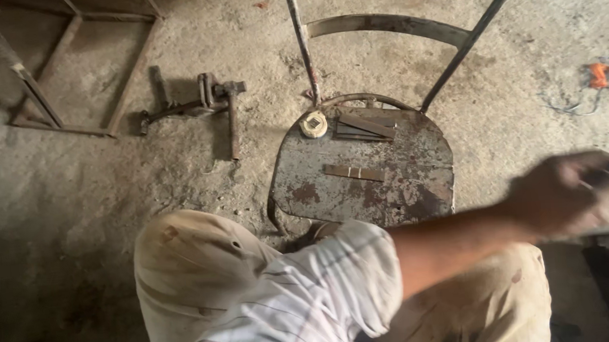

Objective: The person sorts small metal plates by picking them up from the floor and placing them onto a stool.

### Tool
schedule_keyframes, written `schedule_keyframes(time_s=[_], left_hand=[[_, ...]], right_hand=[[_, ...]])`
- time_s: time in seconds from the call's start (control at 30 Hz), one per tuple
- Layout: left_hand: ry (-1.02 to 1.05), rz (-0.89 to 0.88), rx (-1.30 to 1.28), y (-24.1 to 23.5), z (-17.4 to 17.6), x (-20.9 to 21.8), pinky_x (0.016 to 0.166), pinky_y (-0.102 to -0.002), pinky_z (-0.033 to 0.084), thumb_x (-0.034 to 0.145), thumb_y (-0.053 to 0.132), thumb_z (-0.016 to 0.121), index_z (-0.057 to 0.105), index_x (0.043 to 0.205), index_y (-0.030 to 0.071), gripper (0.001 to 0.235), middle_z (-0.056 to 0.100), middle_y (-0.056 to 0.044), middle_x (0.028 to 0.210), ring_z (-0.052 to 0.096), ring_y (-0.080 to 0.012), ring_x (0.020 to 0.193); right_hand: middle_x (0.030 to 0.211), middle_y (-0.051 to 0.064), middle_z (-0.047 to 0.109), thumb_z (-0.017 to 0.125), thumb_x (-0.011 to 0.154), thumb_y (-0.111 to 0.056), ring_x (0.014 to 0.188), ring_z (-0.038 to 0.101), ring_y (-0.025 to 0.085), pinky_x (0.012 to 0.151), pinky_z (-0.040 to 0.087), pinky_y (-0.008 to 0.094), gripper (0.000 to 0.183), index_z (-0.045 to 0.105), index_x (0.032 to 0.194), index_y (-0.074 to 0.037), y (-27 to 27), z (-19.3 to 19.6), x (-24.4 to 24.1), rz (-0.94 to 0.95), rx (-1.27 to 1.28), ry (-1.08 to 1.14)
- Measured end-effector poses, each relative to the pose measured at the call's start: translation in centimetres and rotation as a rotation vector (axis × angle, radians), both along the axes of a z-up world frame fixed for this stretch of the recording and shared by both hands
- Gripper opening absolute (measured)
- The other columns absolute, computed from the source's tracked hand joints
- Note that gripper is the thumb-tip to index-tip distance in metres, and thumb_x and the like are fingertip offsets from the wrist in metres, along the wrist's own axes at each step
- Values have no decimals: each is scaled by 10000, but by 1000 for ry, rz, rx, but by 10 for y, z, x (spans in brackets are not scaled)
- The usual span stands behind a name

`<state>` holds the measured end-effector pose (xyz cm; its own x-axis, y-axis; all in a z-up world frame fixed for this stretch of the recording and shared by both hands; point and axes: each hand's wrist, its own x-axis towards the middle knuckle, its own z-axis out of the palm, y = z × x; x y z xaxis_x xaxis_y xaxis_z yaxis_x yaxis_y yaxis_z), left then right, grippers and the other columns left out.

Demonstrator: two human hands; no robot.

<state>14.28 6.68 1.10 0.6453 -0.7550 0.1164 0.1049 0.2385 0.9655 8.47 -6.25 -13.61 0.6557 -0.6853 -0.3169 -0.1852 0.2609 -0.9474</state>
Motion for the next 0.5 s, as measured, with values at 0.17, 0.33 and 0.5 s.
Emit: schedule_keyframes(time_s=[0.17, 0.33, 0.5], left_hand=[[-581, 468, -6, 63, -3, 42, 610, -258, 609, 1038, 245, 476, 637, 1155, 63, 270, 707, -145, 1075, 724, -134, 788], [608, 276, -113, 107, -22, 42, 485, -369, 568, 1022, 123, 476, 586, 1035, 6, 160, 591, -136, 793, 604, -200, 590], [631, 48, -48, 141, -29, 16, 435, -287, 483, 1037, 317, 566, 648, 1229, 65, 328, 496, -54, 803, 494, -132, 591]], right_hand=[[1161, 170, 608, 580, 972, -21, 1036, 623, 343, 926, 537, 487, 290, 570, 1261, -36, 2, 62, -6, -115, 73, -219], [1136, 155, 610, 579, 982, 19, 1017, 625, 326, 909, 551, 463, 254, 584, 1232, -26, -33, 110, -25, -114, 72, -474], [1112, 139, 612, 578, 992, 58, 999, 627, 309, 892, 566, 439, 224, 598, 1203, -16, -19, 169, -19, -3, 98, -679]])
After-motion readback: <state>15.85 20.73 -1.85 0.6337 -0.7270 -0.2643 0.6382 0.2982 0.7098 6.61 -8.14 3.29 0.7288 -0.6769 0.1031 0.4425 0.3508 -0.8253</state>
